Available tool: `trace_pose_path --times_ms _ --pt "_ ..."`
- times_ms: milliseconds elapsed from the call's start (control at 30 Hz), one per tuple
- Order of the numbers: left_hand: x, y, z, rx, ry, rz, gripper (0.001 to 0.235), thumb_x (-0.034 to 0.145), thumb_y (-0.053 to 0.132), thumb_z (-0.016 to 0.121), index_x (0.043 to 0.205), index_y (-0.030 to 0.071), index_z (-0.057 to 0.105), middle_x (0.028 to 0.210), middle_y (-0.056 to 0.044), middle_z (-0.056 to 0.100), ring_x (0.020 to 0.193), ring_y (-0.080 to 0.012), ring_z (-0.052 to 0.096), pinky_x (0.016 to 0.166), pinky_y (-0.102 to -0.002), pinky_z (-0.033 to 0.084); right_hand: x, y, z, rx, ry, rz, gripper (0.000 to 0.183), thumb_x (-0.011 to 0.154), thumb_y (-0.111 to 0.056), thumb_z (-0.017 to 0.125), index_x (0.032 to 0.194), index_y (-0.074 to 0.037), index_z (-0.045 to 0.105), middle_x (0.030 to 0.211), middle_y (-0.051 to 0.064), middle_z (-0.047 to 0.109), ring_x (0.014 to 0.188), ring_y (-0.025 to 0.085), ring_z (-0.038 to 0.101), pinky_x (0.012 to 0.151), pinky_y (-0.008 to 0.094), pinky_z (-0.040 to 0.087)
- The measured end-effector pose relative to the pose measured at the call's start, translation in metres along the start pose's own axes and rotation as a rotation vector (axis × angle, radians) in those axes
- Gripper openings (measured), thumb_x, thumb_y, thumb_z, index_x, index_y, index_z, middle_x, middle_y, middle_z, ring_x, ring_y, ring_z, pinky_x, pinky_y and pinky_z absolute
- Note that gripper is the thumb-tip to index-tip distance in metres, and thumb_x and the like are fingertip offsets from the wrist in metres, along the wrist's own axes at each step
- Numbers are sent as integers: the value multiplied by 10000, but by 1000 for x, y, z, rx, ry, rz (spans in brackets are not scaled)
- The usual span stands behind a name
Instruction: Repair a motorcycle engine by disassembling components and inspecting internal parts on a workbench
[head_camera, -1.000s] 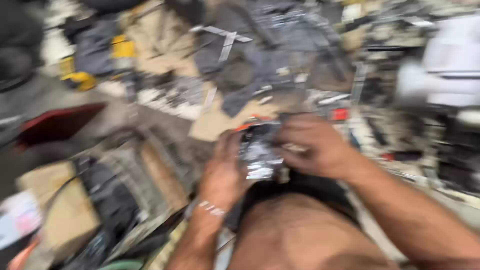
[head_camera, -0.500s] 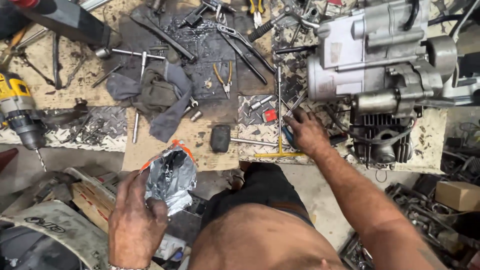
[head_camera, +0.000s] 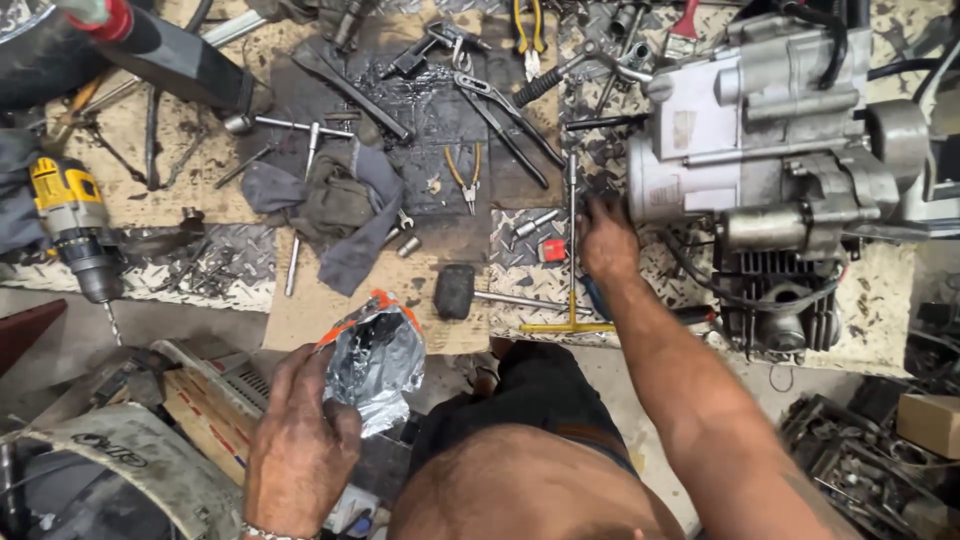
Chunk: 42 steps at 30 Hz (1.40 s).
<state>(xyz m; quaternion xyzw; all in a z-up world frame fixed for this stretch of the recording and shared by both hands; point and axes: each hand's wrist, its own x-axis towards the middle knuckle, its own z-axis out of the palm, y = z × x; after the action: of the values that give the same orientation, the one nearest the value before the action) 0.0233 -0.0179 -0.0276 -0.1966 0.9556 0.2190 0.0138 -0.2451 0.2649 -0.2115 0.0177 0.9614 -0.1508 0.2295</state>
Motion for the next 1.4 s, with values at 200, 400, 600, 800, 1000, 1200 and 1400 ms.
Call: trace_pose_path --times_ms 200,400,600,800,1000,1200,1400 --pt "-3 7 -13 -35 43 6 590 692 61 516 1282 61 533 1289 -139 533 1082 -315 589 915 -431 471 20 12 26 25 269 -212 203 873 -263 528 998 -135 625 1035 152 615 899 419 601 774 512 463" --pt "-11 -6 -16 -19 69 7 616 696 75 535 1309 33 494 1311 -181 507 1141 -319 567 945 -397 479 -45 -7 24 281 339 -671 178 931 -198 586 1020 -50 629 918 143 601 825 325 581 752 408 467" --pt "-21 -14 -17 23 89 -80 558 687 82 544 1242 22 524 1321 -152 511 1037 -348 611 812 -473 532 -55 -61 24 -197 -59 -522 260 910 -316 564 1087 -154 666 983 96 654 821 296 634 691 477 569" --pt "-34 -20 -22 -34 64 -188 611 679 108 526 1288 64 503 1327 -137 493 1111 -353 562 862 -482 495 -59 -55 3 -386 -242 -346 405 897 -458 569 1232 -232 568 1093 70 636 898 248 633 777 418 559" --pt "-36 -16 -20 -49 72 -176 614 681 79 536 1294 50 496 1329 -147 498 1132 -347 558 896 -452 485 -57 -82 0 -461 -278 -292 388 977 -447 463 1349 -341 497 899 4 668 710 179 631 660 333 577" --pt "-35 -15 -24 -43 90 -171 586 703 82 519 1287 38 502 1323 -169 499 1110 -367 565 886 -456 492 -51 -76 3 86 -154 -379 281 906 -292 623 1151 -163 667 1117 48 675 959 231 646 887 398 528" --pt "-33 -16 -25 2 40 -210 617 701 87 569 1309 80 464 1362 -136 484 759 -334 679 645 -450 597 -99 -100 -38 1294 -410 -219 210 906 -7 588 1109 -49 614 978 118 686 791 170 630 720 274 534"
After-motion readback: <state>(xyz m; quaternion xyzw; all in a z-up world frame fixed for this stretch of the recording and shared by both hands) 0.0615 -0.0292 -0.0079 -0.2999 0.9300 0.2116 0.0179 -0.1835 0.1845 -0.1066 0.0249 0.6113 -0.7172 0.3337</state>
